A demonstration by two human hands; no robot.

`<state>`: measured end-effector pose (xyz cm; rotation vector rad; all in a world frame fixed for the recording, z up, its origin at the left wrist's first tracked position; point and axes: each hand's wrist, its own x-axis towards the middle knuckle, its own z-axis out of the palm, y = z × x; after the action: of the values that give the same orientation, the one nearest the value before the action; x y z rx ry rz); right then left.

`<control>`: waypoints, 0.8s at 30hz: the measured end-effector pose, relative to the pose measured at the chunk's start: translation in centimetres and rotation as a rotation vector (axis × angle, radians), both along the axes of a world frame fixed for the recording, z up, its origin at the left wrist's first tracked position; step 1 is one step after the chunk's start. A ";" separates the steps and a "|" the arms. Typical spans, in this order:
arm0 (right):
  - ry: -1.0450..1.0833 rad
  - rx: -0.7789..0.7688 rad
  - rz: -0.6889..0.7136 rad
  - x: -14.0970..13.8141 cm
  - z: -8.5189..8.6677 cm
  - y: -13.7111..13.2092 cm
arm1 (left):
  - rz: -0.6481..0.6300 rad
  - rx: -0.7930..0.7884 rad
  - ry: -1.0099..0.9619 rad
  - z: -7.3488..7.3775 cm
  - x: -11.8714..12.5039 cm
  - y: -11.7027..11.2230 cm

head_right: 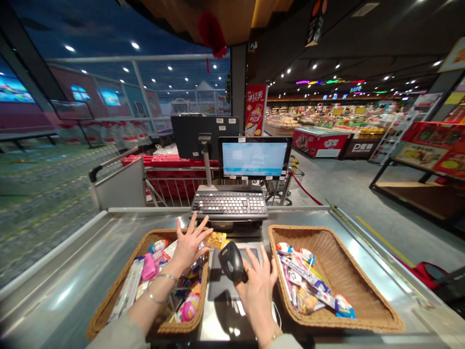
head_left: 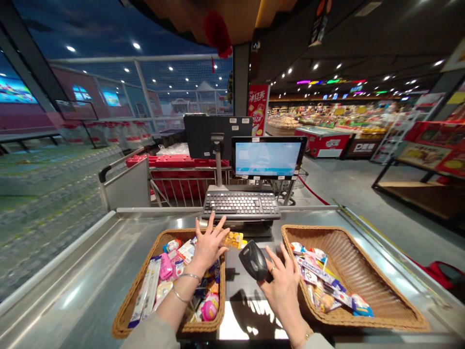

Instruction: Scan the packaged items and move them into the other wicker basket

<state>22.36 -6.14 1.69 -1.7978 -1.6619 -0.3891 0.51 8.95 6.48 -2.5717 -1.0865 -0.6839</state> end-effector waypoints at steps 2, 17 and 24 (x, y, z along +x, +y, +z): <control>-0.006 0.014 -0.014 0.2 0.1 -0.2 | -0.015 0.004 -0.002 0.0 0.4 0.1; 0.035 0.059 -0.170 2.6 1.1 -2.4 | -0.177 0.019 0.013 0.9 6.1 0.8; 0.081 0.042 -0.281 3.8 1.8 -3.5 | -0.237 0.027 0.030 0.7 8.9 1.2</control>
<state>26.17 -9.68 3.50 -1.9937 -1.3389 -0.4624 9.39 10.15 7.16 -2.7034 -0.7647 -0.7058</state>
